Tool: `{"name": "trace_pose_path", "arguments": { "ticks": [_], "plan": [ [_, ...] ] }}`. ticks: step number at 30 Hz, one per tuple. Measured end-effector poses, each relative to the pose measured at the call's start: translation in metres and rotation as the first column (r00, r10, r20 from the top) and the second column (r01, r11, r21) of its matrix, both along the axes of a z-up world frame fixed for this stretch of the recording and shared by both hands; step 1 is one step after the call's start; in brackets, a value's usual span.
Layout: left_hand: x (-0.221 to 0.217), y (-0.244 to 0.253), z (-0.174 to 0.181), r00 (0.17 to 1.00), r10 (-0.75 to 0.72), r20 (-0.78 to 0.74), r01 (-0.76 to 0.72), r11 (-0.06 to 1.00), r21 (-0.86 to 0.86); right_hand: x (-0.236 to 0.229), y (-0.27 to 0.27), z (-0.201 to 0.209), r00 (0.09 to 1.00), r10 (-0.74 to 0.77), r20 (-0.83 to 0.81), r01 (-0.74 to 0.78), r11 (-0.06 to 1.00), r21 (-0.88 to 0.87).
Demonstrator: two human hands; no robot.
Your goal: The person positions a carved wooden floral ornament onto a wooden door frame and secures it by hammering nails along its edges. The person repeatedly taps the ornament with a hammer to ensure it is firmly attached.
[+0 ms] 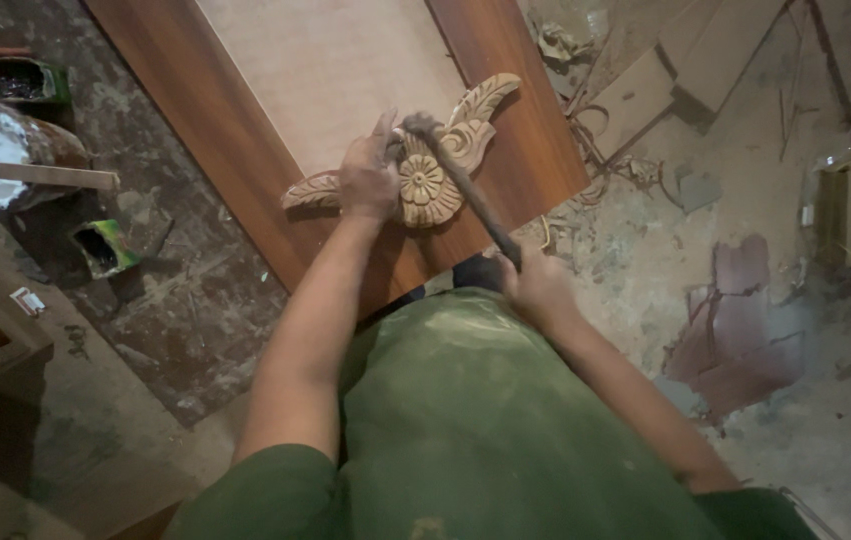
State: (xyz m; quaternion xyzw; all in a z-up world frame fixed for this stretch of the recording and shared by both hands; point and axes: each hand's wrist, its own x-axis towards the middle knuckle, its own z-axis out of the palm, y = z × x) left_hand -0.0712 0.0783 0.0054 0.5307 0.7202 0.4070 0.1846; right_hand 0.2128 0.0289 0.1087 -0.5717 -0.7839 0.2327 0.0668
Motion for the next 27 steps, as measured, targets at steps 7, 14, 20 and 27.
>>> {"name": "trace_pose_path", "arguments": {
  "ticks": [7, 14, 20, 27],
  "plan": [
    [-0.001, 0.002, -0.007, 1.000, -0.012, -0.010, 0.012, 0.999, 0.050, 0.001, -0.003, -0.004, 1.000, 0.023, 0.012, -0.023, 1.000, 0.014],
    [-0.001, 0.004, -0.010, 0.999, -0.003, 0.045, 0.000, 0.997, 0.072, 0.007, -0.003, -0.018, 0.985, 0.018, 0.170, -0.005, 0.997, -0.078],
    [0.002, 0.004, 0.005, 0.966, 0.129, -0.226, -0.152, 0.985, -0.085, 0.027, -0.009, -0.014, 0.997, -0.010, -0.073, 0.006, 0.999, -0.054],
    [0.002, 0.022, 0.010, 0.962, 0.259, -0.087, -0.273, 0.883, -0.381, 0.011, -0.002, -0.009, 0.986, -0.059, -0.158, 0.042, 0.993, -0.113]
  ]
}}
